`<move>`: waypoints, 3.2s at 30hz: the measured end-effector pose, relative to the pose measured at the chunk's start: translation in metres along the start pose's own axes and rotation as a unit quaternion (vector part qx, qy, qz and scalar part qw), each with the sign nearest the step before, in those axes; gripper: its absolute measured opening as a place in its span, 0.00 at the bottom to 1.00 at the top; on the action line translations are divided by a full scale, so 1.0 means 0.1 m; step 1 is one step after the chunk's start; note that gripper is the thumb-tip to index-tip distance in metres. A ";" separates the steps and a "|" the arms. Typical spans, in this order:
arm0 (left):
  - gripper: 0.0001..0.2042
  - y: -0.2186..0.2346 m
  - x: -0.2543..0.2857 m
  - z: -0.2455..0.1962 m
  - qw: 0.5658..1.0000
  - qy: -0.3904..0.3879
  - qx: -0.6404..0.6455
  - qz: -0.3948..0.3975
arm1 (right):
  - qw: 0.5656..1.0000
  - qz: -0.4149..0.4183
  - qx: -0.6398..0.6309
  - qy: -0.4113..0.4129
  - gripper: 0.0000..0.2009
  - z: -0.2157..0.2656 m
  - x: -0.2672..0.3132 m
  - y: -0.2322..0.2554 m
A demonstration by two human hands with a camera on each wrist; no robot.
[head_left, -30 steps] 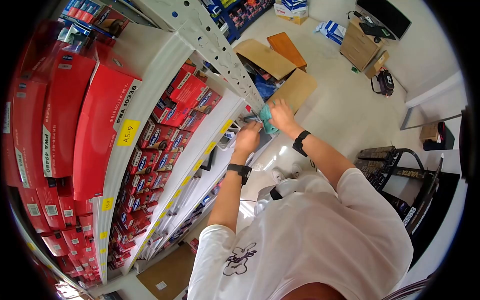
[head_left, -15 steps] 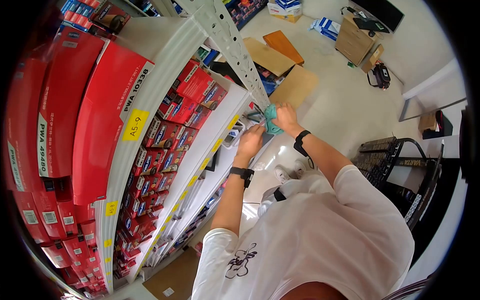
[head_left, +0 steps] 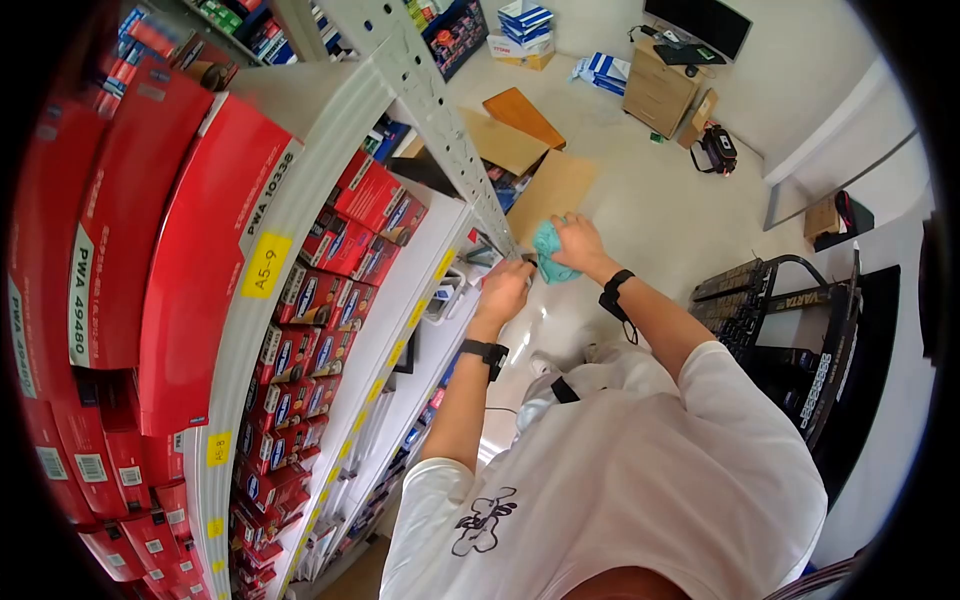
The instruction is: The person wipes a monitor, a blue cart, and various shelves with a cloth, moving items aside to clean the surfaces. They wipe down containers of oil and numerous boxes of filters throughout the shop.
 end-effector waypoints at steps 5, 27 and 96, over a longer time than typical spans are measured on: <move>0.12 -0.12 -0.33 -0.24 0.998 -0.037 0.042 0.006 | 0.999 0.018 0.005 -0.035 0.34 -0.39 -0.05 0.23; 0.12 -0.65 -2.66 -0.91 0.999 -0.018 0.009 0.029 | 0.997 -0.033 -0.035 -0.064 0.40 -3.13 -0.85 1.74; 0.09 0.07 -8.30 1.52 0.893 0.418 -0.009 -0.169 | 0.949 0.144 -0.088 0.267 0.39 -4.62 -8.60 2.09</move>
Point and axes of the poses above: each hand's wrist, its own x-axis away from the middle knuckle, its own y-axis out of the back of the hand, z = x × y, the point moved 3 cm from there along -x, towards the middle knuckle, and after that the axes turned 9 degrees about -x, right-handed, at the moved point
